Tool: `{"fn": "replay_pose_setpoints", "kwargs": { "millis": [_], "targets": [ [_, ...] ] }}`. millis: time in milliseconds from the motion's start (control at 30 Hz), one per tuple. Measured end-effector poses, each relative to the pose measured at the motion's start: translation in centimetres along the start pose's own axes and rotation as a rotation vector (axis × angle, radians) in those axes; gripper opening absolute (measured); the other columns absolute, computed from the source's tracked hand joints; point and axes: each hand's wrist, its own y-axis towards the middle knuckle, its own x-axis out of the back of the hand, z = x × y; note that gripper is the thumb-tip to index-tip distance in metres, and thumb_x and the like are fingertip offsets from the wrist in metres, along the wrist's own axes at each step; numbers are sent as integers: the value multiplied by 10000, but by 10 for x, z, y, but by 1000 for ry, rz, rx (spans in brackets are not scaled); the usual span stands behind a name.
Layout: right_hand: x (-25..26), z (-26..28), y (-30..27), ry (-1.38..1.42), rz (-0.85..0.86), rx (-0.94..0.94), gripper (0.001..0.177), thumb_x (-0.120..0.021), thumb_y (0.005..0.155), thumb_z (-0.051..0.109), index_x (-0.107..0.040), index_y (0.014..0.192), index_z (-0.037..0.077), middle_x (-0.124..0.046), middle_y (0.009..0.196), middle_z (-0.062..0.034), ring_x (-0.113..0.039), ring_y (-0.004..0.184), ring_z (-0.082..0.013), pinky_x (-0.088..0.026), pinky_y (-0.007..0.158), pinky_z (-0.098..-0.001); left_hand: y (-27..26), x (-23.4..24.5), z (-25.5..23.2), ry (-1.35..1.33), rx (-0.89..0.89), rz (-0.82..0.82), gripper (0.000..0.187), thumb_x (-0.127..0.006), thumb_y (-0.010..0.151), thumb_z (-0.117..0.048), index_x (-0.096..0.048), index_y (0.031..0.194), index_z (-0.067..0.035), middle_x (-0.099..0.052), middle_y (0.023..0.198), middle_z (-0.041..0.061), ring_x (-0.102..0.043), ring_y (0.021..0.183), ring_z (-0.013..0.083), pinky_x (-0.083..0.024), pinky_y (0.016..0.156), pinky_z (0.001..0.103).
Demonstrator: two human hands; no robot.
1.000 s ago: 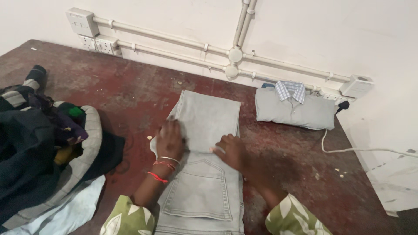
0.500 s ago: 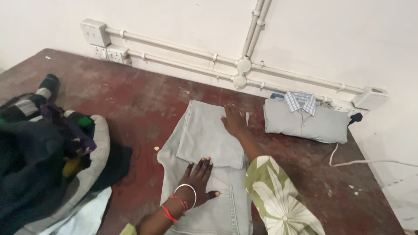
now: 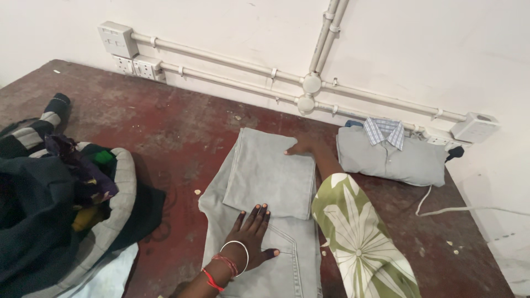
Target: The person folds a light gray button-up shirt on a table, smoothing and aligning the sleeves and collar before folding it into a compact rectangle. Then the person folds a pair of light gray jeans by aligning the legs and folding them in half, then in thirds, and places the folded jeans on top of the shirt.
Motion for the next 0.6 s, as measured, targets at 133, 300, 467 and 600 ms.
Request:
{"fn": "replay_pose_setpoints", "kwargs": {
  "millis": [133, 300, 467, 600],
  "targets": [
    [21, 6, 5, 22, 62, 15, 852, -900, 598, 491, -675, 1290, 48, -659, 1326, -217, -620, 1245, -391, -471, 1095, -496, -1, 1, -2, 7, -4, -17, 1052, -363, 951, -737, 13, 1616, -14, 58, 1726, 122, 103, 1587, 241, 21, 1256, 488],
    [58, 33, -21, 50, -196, 18, 574, -931, 576, 370, -796, 1053, 81, -755, 1071, -192, -686, 1087, -363, -392, 1086, -547, 10, 0, 1, -10, -8, -32, 1084, -387, 940, -757, 7, 1620, -10, 55, 1723, 132, 90, 1592, 249, 3, 1263, 485],
    [109, 59, -81, -3, -503, 73, 463, -917, 654, 357, -764, 990, 78, -748, 977, -122, -682, 990, -306, -369, 1011, -481, 58, 14, 11, 19, -4, -99, 1090, -435, 923, -753, -12, 1625, -34, 64, 1730, 111, 57, 1590, 258, -57, 1258, 486],
    [127, 80, -135, -144, -810, 242, 311, -887, 690, 239, -788, 961, 121, -698, 979, -68, -613, 1005, -283, -363, 932, -466, 114, 24, 18, 21, 39, -222, 1059, -455, 919, -742, -65, 1631, -62, 30, 1733, 81, -2, 1594, 248, -115, 1269, 469]
  ]
}}
